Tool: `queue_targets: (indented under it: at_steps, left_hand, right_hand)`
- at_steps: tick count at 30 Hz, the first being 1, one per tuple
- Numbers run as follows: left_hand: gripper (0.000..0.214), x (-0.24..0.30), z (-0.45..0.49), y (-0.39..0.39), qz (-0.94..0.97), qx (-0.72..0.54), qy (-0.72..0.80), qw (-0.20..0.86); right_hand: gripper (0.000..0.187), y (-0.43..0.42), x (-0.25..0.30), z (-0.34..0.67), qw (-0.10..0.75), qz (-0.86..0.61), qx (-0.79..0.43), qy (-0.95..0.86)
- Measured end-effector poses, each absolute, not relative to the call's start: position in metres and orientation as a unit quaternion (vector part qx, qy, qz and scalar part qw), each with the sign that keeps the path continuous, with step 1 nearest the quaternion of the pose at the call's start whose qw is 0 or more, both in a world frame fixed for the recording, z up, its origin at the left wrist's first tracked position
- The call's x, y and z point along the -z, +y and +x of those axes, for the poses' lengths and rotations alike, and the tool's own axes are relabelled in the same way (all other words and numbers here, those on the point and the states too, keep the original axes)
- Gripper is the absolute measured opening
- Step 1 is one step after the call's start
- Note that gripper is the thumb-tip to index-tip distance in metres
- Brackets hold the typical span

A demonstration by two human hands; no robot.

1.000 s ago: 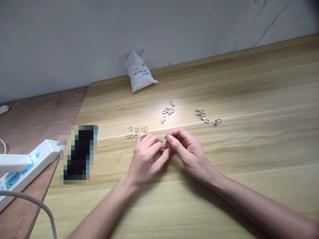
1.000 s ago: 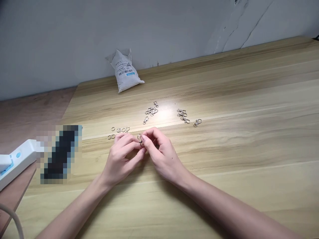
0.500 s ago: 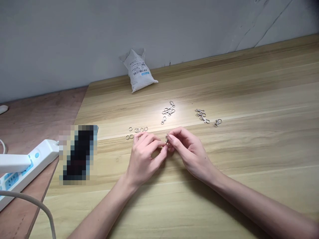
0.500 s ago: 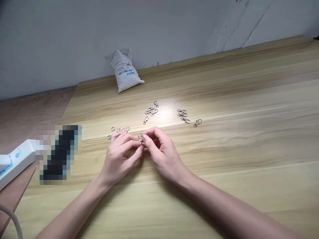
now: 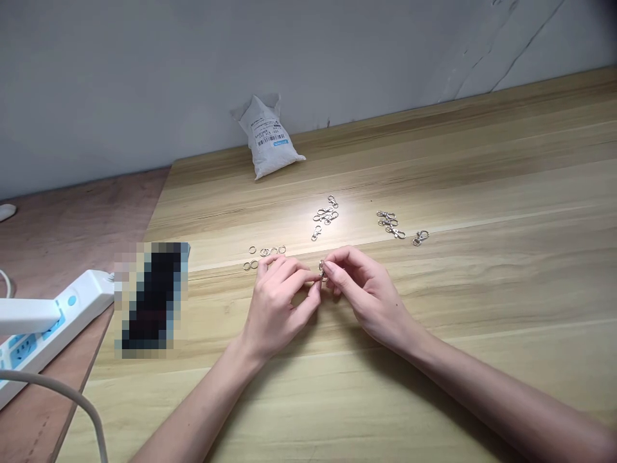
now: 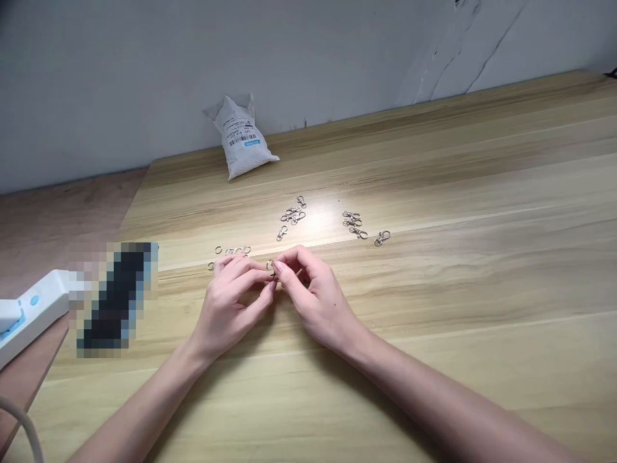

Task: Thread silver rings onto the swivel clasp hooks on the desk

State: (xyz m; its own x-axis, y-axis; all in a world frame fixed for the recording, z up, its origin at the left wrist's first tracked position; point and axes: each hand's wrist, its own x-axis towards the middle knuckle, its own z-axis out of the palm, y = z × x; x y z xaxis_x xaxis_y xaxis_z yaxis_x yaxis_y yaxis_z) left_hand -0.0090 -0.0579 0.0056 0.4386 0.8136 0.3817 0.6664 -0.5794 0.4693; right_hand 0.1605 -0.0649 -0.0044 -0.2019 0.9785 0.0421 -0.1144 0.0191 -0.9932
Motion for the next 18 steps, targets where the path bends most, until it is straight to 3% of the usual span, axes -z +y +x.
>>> queue_targets:
  at_steps: [7, 18]
  left_hand:
    - [0.011, -0.0082, -0.0106, -0.0566, 0.833, -0.306, 0.445, 0.123]
    - [0.01, -0.0072, -0.0118, -0.0567, 0.832, -0.303, 0.448, 0.126]
  right_hand:
    - [0.014, -0.0642, 0.0002, 0.1635, 0.429, -0.412, -0.526, -0.608]
    - [0.012, -0.0606, 0.0002, 0.1665, 0.415, -0.41, -0.47, -0.662]
